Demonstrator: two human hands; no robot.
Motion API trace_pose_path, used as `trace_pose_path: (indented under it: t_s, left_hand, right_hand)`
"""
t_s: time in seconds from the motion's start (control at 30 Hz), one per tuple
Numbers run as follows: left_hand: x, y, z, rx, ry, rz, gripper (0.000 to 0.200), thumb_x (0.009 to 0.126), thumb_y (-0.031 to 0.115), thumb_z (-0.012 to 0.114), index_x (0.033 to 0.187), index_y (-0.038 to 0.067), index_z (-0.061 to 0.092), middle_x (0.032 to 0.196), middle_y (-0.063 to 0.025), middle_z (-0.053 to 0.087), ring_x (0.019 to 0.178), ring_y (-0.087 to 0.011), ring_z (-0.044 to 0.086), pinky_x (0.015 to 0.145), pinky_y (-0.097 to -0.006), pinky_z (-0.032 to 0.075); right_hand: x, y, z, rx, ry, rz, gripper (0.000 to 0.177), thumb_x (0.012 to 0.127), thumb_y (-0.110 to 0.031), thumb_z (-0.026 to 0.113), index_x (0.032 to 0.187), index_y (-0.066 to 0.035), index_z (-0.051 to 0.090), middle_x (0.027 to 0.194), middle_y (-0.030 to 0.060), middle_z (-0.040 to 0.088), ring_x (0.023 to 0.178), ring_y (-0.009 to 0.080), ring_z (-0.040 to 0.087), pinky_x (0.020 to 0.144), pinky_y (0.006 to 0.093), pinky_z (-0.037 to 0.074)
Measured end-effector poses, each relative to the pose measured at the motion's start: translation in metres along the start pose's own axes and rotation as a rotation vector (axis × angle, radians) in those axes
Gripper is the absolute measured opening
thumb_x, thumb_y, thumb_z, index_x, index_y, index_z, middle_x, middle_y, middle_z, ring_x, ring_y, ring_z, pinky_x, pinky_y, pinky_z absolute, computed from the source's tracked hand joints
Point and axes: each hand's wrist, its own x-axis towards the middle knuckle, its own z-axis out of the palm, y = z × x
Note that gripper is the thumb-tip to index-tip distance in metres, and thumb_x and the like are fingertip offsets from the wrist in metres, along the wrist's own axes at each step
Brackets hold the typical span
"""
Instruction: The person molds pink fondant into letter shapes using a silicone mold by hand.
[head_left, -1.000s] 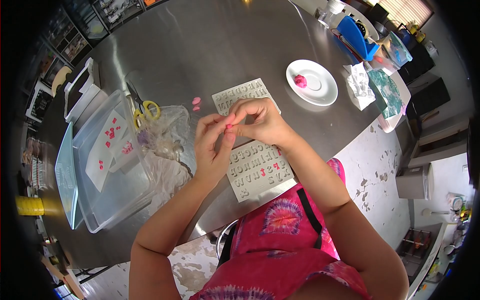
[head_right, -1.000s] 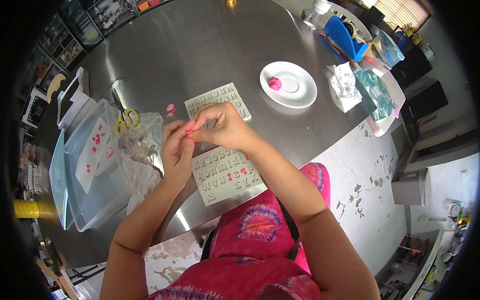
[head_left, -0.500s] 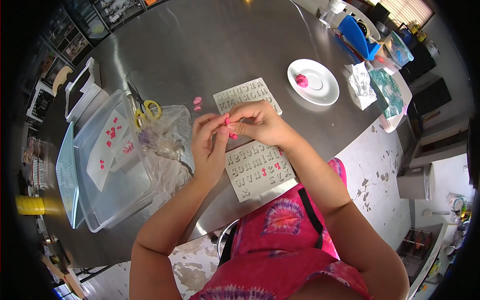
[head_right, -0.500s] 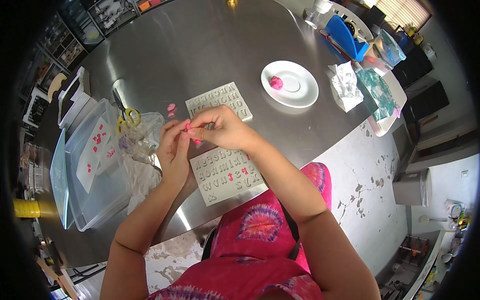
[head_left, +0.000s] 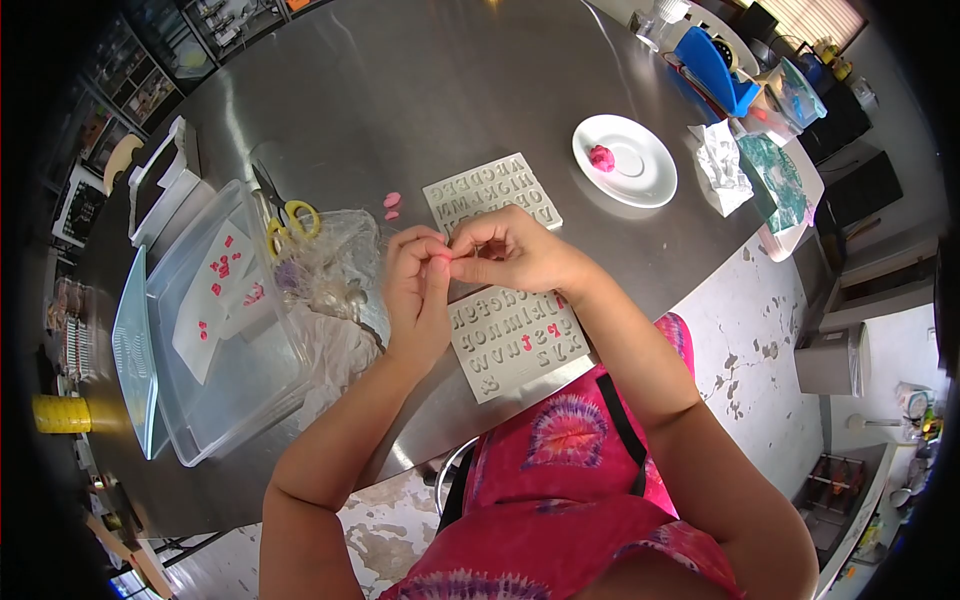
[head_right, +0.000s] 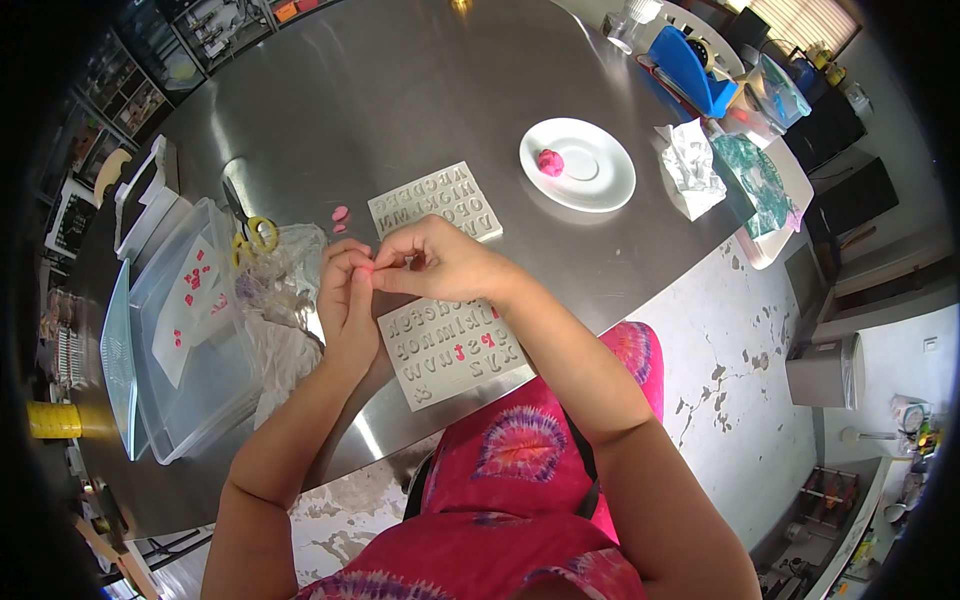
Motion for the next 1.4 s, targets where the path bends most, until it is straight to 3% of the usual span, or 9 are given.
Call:
trace_pose_path:
  t_s: [0.17, 0.4, 0.5, 0.6, 1.0, 1.13, 1.3, 1.37, 1.4]
  left_hand:
    - [-0.001, 0.004, -0.002, 0.079, -0.086, 0.005, 0.017, 0.097, 0.015, 0.04, 0.094, 0.002, 0.051, 0.105, -0.0098, 0.047, 0.093, -0.0161, 0.047, 0.084, -0.0289, 0.041]
    - [-0.004, -0.006, -0.004, -0.077, -0.03, -0.089, 0.017, 0.098, 0.015, 0.038, 0.093, 0.002, 0.049, 0.103, -0.0089, 0.047, 0.092, -0.0156, 0.046, 0.086, -0.0284, 0.038]
    - [-0.003, -0.008, -0.004, -0.222, -0.001, -0.174, 0.016, 0.098, 0.015, 0.039, 0.094, 0.003, 0.049, 0.103, -0.0076, 0.047, 0.091, -0.0141, 0.045, 0.086, -0.0274, 0.037]
    - [0.0, -0.001, -0.003, -0.279, 0.06, -0.18, 0.013, 0.098, 0.014, 0.04, 0.095, 0.004, 0.049, 0.103, -0.0061, 0.047, 0.09, -0.0119, 0.045, 0.086, -0.0259, 0.037]
    - [0.0, -0.001, -0.002, -0.334, -0.064, -0.11, 0.01, 0.097, 0.015, 0.048, 0.099, 0.005, 0.049, 0.102, -0.0038, 0.045, 0.089, -0.0094, 0.045, 0.082, -0.0254, 0.039]
    - [0.0, 0.007, -0.001, -0.289, -0.062, -0.106, 0.01, 0.097, 0.013, 0.046, 0.1, 0.005, 0.049, 0.103, -0.004, 0.045, 0.081, -0.0076, 0.047, 0.072, -0.0224, 0.042]
    - [0.0, 0.005, -0.002, -0.067, -0.103, -0.072, 0.014, 0.098, 0.014, 0.045, 0.107, 0.004, 0.05, 0.102, -0.0042, 0.046, 0.075, -0.0066, 0.05, 0.063, -0.02, 0.045]
    - [-0.002, 0.01, 0.002, -0.255, 0.001, -0.281, 0.017, 0.097, 0.014, 0.048, 0.11, 0.003, 0.051, 0.1, -0.0042, 0.049, 0.076, -0.0088, 0.055, 0.063, -0.021, 0.047]
    - [-0.002, 0.012, 0.002, -0.249, -0.005, -0.272, 0.017, 0.097, 0.014, 0.048, 0.11, 0.003, 0.051, 0.1, -0.0042, 0.049, 0.076, -0.0088, 0.055, 0.063, -0.021, 0.047]
  right_hand:
    - [0.0, -0.003, -0.001, 0.014, -0.019, 0.031, 0.01, 0.077, -0.009, 0.073, 0.081, -0.001, 0.068, 0.074, 0.0009, 0.065, 0.067, 0.0052, 0.055, 0.059, 0.0212, 0.044]
    - [0.002, -0.002, -0.001, 0.044, -0.042, 0.108, 0.017, 0.073, -0.002, 0.076, 0.088, 0.0, 0.07, 0.084, 0.0031, 0.066, 0.075, 0.0064, 0.059, 0.063, 0.02, 0.047]
    - [0.002, -0.004, 0.001, 0.109, 0.024, 0.097, 0.021, 0.072, -0.008, 0.078, 0.091, -0.001, 0.072, 0.08, 0.0049, 0.068, 0.071, 0.0078, 0.061, 0.065, 0.022, 0.049]
    - [0.002, -0.005, 0.001, 0.065, 0.058, 0.057, 0.023, 0.072, -0.008, 0.078, 0.094, -0.002, 0.072, 0.081, 0.0047, 0.068, 0.071, 0.0078, 0.06, 0.065, 0.0223, 0.049]
    - [0.0, -0.001, -0.001, 0.251, -0.008, 0.073, 0.012, 0.083, -0.008, 0.068, 0.091, 0.001, 0.068, 0.078, 0.0043, 0.066, 0.07, 0.0094, 0.061, 0.064, 0.0217, 0.051]
    - [-0.001, -0.003, -0.006, 0.208, -0.043, 0.01, 0.009, 0.082, -0.005, 0.068, 0.088, 0.001, 0.067, 0.078, 0.005, 0.066, 0.069, 0.0101, 0.062, 0.063, 0.0216, 0.051]
    - [-0.003, -0.008, -0.005, 0.266, -0.017, 0.162, 0.013, 0.079, -0.003, 0.069, 0.091, 0.001, 0.065, 0.08, 0.0062, 0.067, 0.069, 0.0115, 0.064, 0.06, 0.0218, 0.051]
    - [-0.002, -0.015, -0.003, 0.28, 0.0, 0.139, 0.014, 0.079, -0.003, 0.07, 0.091, 0.0, 0.065, 0.079, 0.0056, 0.067, 0.068, 0.0109, 0.064, 0.058, 0.0215, 0.05]
    - [-0.002, -0.018, -0.003, 0.294, 0.02, 0.124, 0.014, 0.079, -0.004, 0.07, 0.092, -0.001, 0.065, 0.079, 0.005, 0.067, 0.068, 0.0103, 0.064, 0.057, 0.0212, 0.049]
